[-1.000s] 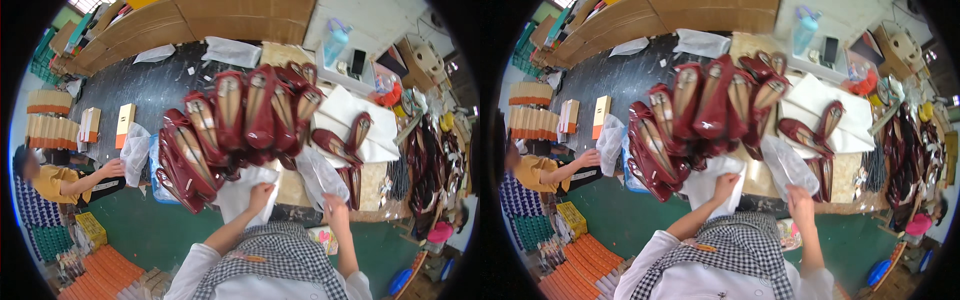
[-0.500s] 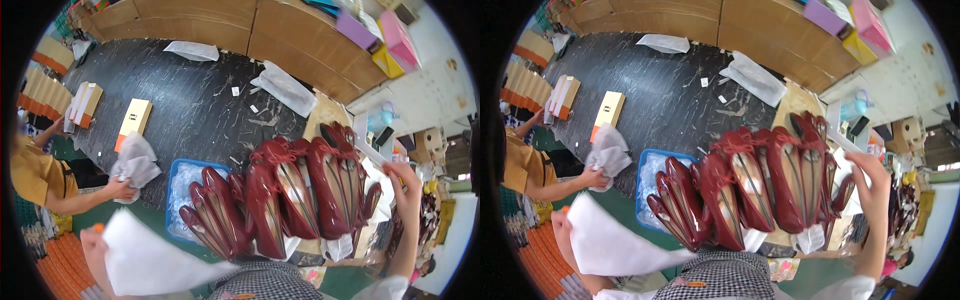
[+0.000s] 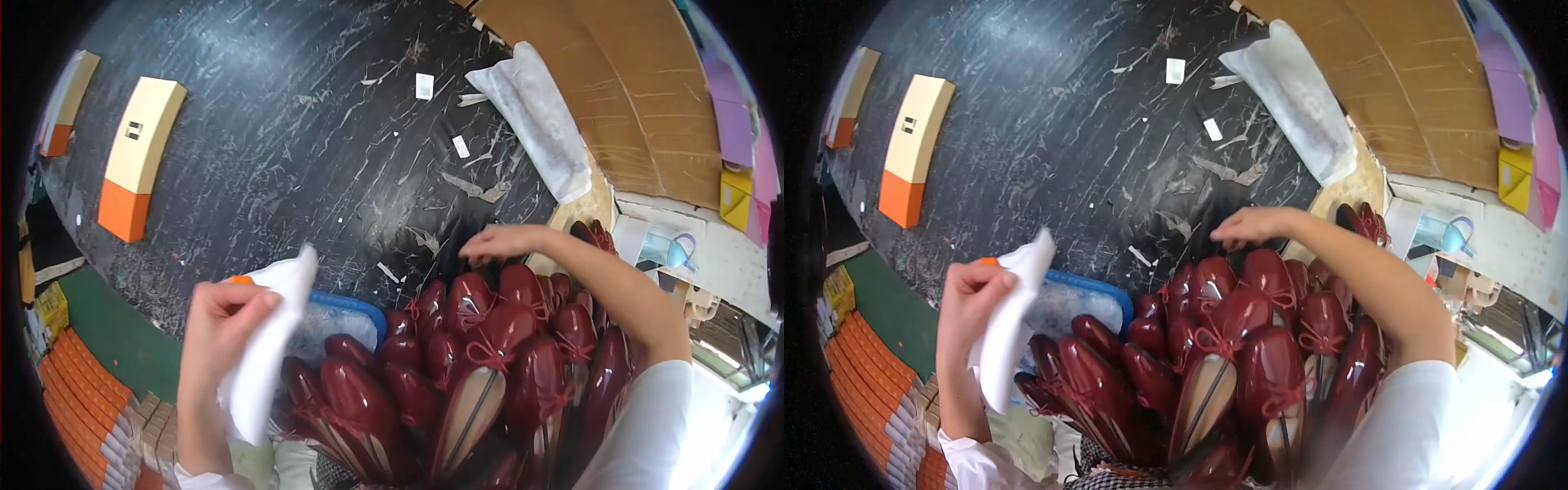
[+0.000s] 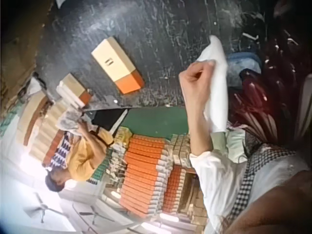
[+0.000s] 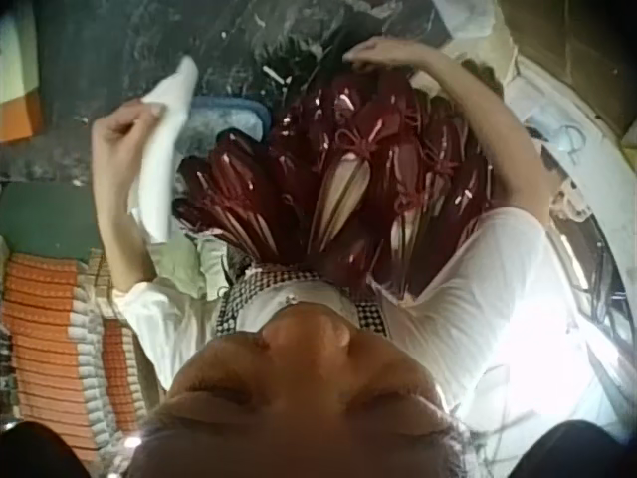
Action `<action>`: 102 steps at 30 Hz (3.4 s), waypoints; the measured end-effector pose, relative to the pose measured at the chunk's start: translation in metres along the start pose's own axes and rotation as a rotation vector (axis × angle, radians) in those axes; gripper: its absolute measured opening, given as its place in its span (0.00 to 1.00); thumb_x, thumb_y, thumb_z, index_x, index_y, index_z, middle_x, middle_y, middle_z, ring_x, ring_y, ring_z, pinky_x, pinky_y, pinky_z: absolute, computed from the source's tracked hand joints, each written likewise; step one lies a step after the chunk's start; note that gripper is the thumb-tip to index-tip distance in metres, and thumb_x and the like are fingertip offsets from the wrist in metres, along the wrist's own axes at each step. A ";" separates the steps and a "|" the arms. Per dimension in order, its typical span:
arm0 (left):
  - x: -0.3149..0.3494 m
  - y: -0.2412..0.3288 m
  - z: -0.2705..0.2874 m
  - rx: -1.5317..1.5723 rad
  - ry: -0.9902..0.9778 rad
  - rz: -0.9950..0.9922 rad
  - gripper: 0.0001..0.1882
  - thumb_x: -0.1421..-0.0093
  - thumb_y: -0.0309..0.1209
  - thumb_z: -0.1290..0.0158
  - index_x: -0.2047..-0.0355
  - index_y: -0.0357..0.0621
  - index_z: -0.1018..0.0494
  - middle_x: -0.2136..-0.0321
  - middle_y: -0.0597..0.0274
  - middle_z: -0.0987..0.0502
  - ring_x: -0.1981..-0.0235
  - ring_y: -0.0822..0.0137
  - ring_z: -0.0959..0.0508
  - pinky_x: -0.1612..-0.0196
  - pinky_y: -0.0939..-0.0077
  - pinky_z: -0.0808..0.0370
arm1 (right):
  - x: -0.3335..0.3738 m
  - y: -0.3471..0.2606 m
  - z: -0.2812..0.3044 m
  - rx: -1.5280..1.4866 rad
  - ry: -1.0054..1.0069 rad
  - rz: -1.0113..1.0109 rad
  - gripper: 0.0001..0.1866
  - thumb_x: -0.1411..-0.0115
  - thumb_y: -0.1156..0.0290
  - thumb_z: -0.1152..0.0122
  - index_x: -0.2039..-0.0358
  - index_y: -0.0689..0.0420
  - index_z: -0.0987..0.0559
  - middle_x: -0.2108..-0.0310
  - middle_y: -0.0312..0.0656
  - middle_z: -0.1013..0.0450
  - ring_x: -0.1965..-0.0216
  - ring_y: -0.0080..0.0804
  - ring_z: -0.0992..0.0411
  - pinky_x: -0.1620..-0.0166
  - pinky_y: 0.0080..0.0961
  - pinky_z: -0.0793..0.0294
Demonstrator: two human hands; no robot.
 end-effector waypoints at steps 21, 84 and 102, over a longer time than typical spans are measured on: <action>0.032 -0.023 -0.004 0.163 -0.039 -0.004 0.11 0.55 0.31 0.39 0.79 0.32 0.23 0.88 0.64 0.29 0.85 0.78 0.33 0.82 0.82 0.42 | 0.107 0.034 0.024 -0.157 0.417 0.050 0.24 0.35 0.58 0.54 0.42 0.56 0.35 0.44 0.43 0.36 0.41 0.31 0.41 0.39 0.27 0.45; 0.470 -0.170 -0.262 -0.474 -0.151 -0.687 0.31 0.53 0.46 0.39 0.51 0.49 0.33 0.68 0.47 0.23 0.67 0.49 0.22 0.65 0.63 0.26 | 0.180 0.057 -0.636 -0.720 1.058 0.635 0.26 0.44 0.67 0.42 0.47 0.62 0.34 0.61 0.48 0.25 0.61 0.35 0.26 0.60 0.29 0.27; 0.449 -0.210 -0.236 -0.055 -0.279 -0.560 0.14 0.46 0.36 0.43 0.71 0.35 0.28 0.81 0.56 0.27 0.78 0.73 0.30 0.72 0.74 0.32 | 0.192 0.039 -0.664 -0.657 0.922 0.729 0.26 0.48 0.73 0.39 0.48 0.64 0.33 0.61 0.44 0.26 0.61 0.27 0.28 0.56 0.24 0.30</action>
Point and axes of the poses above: each hand's wrist, its own x-axis away from the middle knuckle, its own z-axis out of the back of the hand, y = z × x, the point moved 4 cm from there along -x, towards the middle knuckle
